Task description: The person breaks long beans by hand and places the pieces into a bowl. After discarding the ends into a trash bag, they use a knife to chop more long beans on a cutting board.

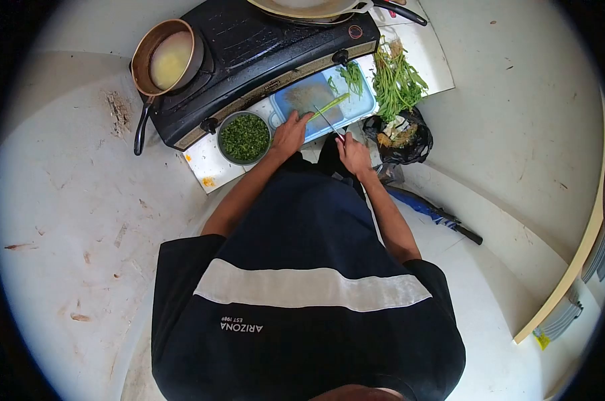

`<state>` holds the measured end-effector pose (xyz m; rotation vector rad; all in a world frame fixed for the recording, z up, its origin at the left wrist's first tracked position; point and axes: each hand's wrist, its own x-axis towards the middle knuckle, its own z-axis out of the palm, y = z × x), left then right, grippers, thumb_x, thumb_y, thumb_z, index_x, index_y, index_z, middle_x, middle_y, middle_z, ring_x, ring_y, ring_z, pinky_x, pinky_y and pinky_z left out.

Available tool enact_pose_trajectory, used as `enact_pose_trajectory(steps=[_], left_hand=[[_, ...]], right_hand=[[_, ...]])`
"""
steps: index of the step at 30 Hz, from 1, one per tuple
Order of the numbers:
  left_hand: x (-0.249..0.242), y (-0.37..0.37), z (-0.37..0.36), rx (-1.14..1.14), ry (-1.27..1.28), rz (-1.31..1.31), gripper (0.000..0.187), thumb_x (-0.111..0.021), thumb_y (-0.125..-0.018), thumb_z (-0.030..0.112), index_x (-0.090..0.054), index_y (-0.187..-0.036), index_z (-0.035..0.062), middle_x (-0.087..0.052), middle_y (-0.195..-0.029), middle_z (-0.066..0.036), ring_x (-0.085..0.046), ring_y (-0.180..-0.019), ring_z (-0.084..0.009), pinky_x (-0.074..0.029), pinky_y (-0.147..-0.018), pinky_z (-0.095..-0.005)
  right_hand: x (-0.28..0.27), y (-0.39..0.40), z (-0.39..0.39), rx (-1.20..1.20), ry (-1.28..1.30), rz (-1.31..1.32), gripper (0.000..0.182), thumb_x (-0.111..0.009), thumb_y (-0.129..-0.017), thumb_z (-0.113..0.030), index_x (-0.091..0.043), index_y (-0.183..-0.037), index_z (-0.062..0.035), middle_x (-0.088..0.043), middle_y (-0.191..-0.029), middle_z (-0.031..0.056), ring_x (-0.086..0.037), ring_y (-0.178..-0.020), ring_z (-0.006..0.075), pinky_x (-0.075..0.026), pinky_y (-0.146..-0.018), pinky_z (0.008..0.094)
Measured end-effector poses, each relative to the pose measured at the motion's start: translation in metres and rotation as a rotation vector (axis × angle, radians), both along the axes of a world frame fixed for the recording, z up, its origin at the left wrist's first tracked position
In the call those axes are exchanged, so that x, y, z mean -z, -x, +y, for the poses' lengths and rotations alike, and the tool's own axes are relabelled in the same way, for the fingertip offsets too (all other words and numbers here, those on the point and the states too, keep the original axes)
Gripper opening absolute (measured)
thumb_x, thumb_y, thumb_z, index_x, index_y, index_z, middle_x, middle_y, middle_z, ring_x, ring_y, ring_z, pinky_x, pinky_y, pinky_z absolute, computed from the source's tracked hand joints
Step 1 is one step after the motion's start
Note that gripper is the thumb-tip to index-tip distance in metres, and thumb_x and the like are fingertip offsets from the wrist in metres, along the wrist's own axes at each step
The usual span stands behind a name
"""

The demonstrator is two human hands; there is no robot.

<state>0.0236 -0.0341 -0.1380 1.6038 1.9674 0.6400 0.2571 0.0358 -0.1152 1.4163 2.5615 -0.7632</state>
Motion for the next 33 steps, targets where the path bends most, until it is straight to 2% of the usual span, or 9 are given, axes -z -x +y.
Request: enact_pose_trajectory(steps=[2, 4, 11, 19, 30, 33], left_hand=[[0.002, 0.002, 0.000, 0.014, -0.024, -0.020, 0.038, -0.054, -0.101, 0.012, -0.060, -0.138, 0.0201, -0.054, -0.103, -0.017, -0.067, -0.080, -0.0417, -0.057, -0.068, -0.0522], [0.001, 0.002, 0.001, 0.016, -0.018, -0.018, 0.038, -0.054, -0.101, 0.011, -0.060, -0.138, 0.0200, -0.054, -0.104, -0.018, -0.067, -0.079, -0.0416, -0.057, -0.067, -0.0522], [0.002, 0.003, 0.000, 0.027, -0.040, -0.034, 0.038, -0.053, -0.101, 0.010, -0.061, -0.136, 0.0187, -0.054, -0.104, -0.018, -0.067, -0.078, -0.0413, -0.057, -0.067, -0.0515], [0.002, 0.001, -0.001, 0.019, -0.053, -0.020, 0.037, -0.054, -0.100, 0.010, -0.061, -0.136, 0.0173, -0.054, -0.104, -0.017, -0.067, -0.080, -0.0417, -0.057, -0.067, -0.0513], [0.007, -0.003, -0.002, -0.001, -0.041, -0.003, 0.036, -0.054, -0.102, 0.012, -0.060, -0.137, 0.0182, -0.055, -0.108, -0.018, -0.067, -0.082, -0.0429, -0.058, -0.070, -0.0523], [0.006, -0.005, -0.004, -0.058, -0.075, -0.035, 0.033, -0.056, -0.099, 0.011, -0.058, -0.131, 0.0171, -0.054, -0.106, -0.018, -0.067, -0.080, -0.0444, -0.057, -0.070, -0.0538]], right_hand=[[0.001, 0.001, -0.001, -0.007, -0.004, 0.005, 0.037, -0.048, -0.108, -0.038, -0.051, -0.104, -0.0012, -0.072, -0.084, 0.0256, -0.071, -0.074, 0.0459, -0.058, -0.066, 0.0546], [0.004, 0.002, -0.001, 0.022, 0.021, -0.004, 0.038, -0.050, -0.107, -0.038, -0.050, -0.105, 0.0001, -0.071, -0.083, 0.0274, -0.070, -0.076, 0.0491, -0.056, -0.068, 0.0584], [0.006, 0.009, 0.003, -0.010, 0.071, -0.106, 0.038, -0.046, -0.108, -0.037, -0.049, -0.106, 0.0015, -0.070, -0.083, 0.0305, -0.070, -0.077, 0.0507, -0.056, -0.068, 0.0586], [0.007, 0.024, 0.020, -0.055, 0.112, -0.091, 0.043, -0.043, -0.108, -0.036, -0.048, -0.114, 0.0062, -0.070, -0.089, 0.0335, -0.068, -0.085, 0.0536, -0.054, -0.078, 0.0613], [0.016, 0.051, 0.029, -0.075, 0.102, 0.011, 0.044, -0.043, -0.108, -0.038, -0.049, -0.115, 0.0054, -0.070, -0.084, 0.0337, -0.068, -0.081, 0.0536, -0.054, -0.075, 0.0613], [0.008, 0.050, 0.028, -0.070, 0.088, 0.006, 0.043, -0.044, -0.108, -0.038, -0.049, -0.116, 0.0039, -0.069, -0.084, 0.0336, -0.068, -0.081, 0.0540, -0.054, -0.074, 0.0613]])
